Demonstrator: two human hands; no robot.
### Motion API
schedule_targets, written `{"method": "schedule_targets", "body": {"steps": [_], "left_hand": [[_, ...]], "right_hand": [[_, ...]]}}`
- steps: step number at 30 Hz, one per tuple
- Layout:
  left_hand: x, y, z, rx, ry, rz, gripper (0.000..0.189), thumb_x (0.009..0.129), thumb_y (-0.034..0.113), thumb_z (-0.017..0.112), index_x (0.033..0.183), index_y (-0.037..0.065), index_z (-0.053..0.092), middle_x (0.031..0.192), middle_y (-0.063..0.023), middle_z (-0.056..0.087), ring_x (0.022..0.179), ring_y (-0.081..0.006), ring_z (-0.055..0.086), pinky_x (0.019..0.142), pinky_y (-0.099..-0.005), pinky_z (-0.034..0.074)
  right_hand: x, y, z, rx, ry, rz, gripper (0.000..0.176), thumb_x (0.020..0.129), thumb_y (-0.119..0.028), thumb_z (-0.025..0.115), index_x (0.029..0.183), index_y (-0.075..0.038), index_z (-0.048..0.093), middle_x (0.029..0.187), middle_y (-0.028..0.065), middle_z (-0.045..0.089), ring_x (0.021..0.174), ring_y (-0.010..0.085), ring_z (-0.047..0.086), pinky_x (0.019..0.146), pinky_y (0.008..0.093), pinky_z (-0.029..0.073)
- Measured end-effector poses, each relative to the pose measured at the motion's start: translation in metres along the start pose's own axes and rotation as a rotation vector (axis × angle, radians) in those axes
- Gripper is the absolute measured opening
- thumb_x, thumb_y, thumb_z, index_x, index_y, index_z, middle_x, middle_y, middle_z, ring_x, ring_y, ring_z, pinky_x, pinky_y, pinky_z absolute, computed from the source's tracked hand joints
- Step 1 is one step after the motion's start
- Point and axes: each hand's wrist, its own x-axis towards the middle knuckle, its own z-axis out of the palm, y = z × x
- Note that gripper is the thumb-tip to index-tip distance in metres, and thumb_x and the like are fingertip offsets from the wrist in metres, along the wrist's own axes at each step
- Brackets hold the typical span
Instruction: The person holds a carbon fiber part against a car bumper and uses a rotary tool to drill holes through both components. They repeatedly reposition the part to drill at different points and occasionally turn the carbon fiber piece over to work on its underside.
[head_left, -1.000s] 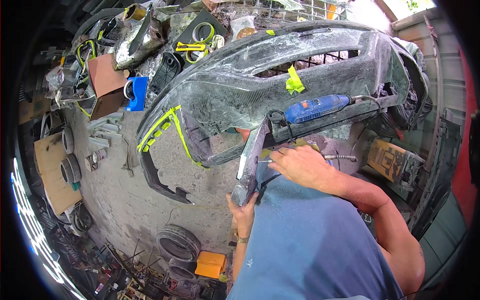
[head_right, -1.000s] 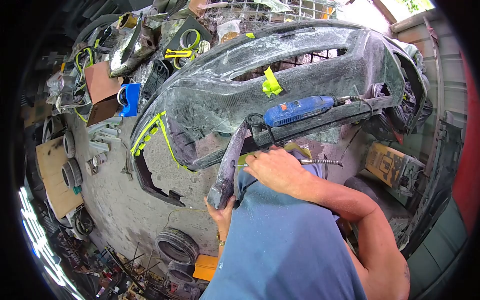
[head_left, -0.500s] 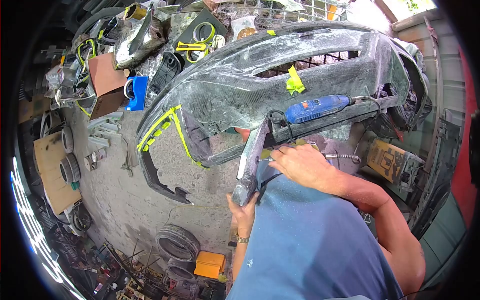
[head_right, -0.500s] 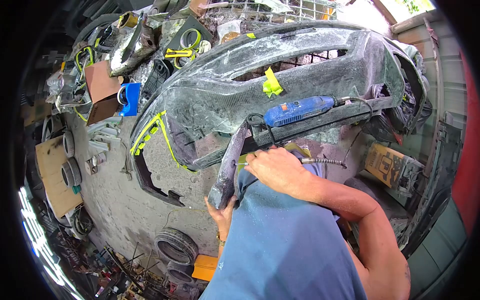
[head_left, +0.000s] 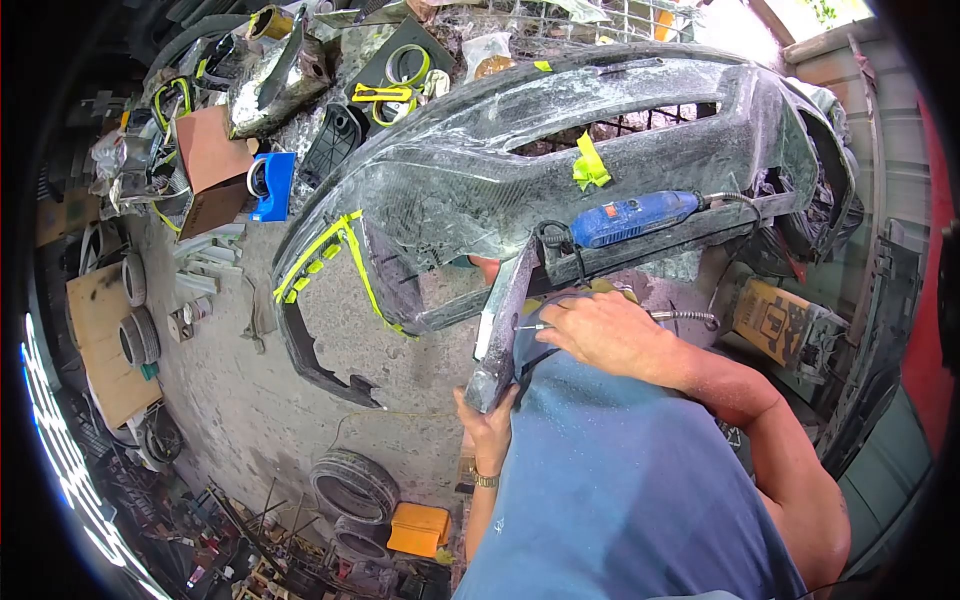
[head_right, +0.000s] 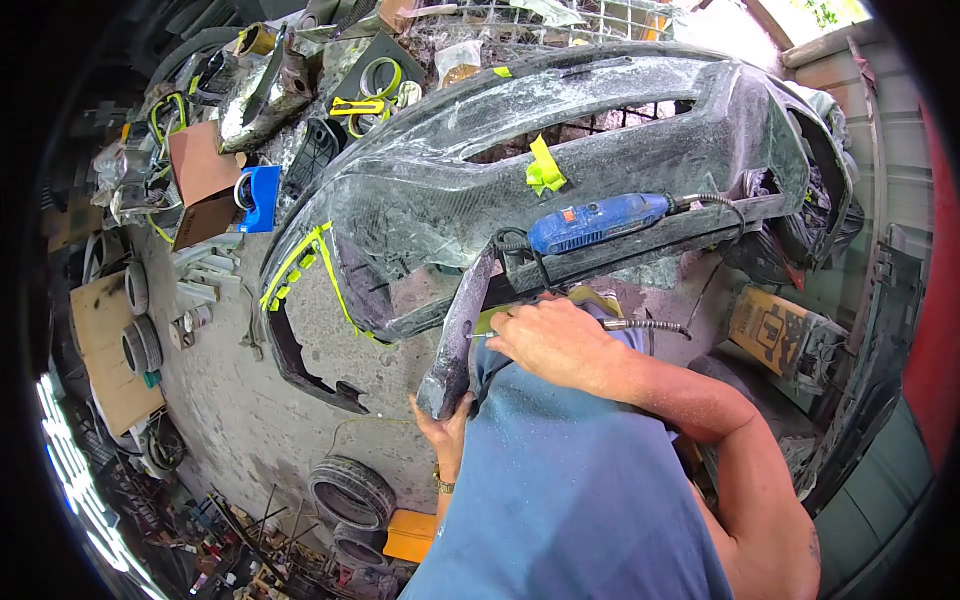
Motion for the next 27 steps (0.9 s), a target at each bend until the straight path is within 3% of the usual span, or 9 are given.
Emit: {"method": "schedule_targets", "body": {"steps": [10, 23, 27], "left_hand": [[-0.001, 0.006, 0.003, -0.022, 0.041, 0.001, 0.047, 0.076, 0.006, 0.085, 0.101, -0.002, 0.045, 0.088, -0.0071, 0.053, 0.080, -0.0154, 0.053, 0.071, -0.0305, 0.048], [-0.003, 0.002, 0.003, -0.075, 0.015, -0.078, 0.047, 0.076, 0.003, 0.083, 0.104, -0.001, 0.045, 0.093, -0.0083, 0.057, 0.084, -0.0150, 0.055, 0.074, -0.0300, 0.049], [-0.003, 0.007, 0.006, -0.103, 0.037, -0.069, 0.046, 0.077, -0.001, 0.081, 0.106, -0.003, 0.045, 0.098, -0.0096, 0.055, 0.088, -0.0165, 0.057, 0.077, -0.0296, 0.051]], "right_hand": [[0.002, 0.004, 0.002, -0.049, 0.105, 0.012, 0.029, 0.095, -0.033, 0.057, 0.097, -0.005, 0.061, 0.091, 0.0117, 0.067, 0.080, 0.0341, 0.067, 0.068, 0.0441, 0.054], [-0.002, 0.008, 0.009, 0.044, 0.094, -0.006, 0.028, 0.095, -0.032, 0.057, 0.100, -0.005, 0.062, 0.093, 0.0127, 0.067, 0.084, 0.0335, 0.067, 0.072, 0.0457, 0.053], [-0.001, 0.005, 0.009, 0.006, 0.117, 0.029, 0.029, 0.095, -0.031, 0.058, 0.094, -0.002, 0.062, 0.092, 0.0150, 0.068, 0.084, 0.0345, 0.068, 0.073, 0.0458, 0.054]]}}
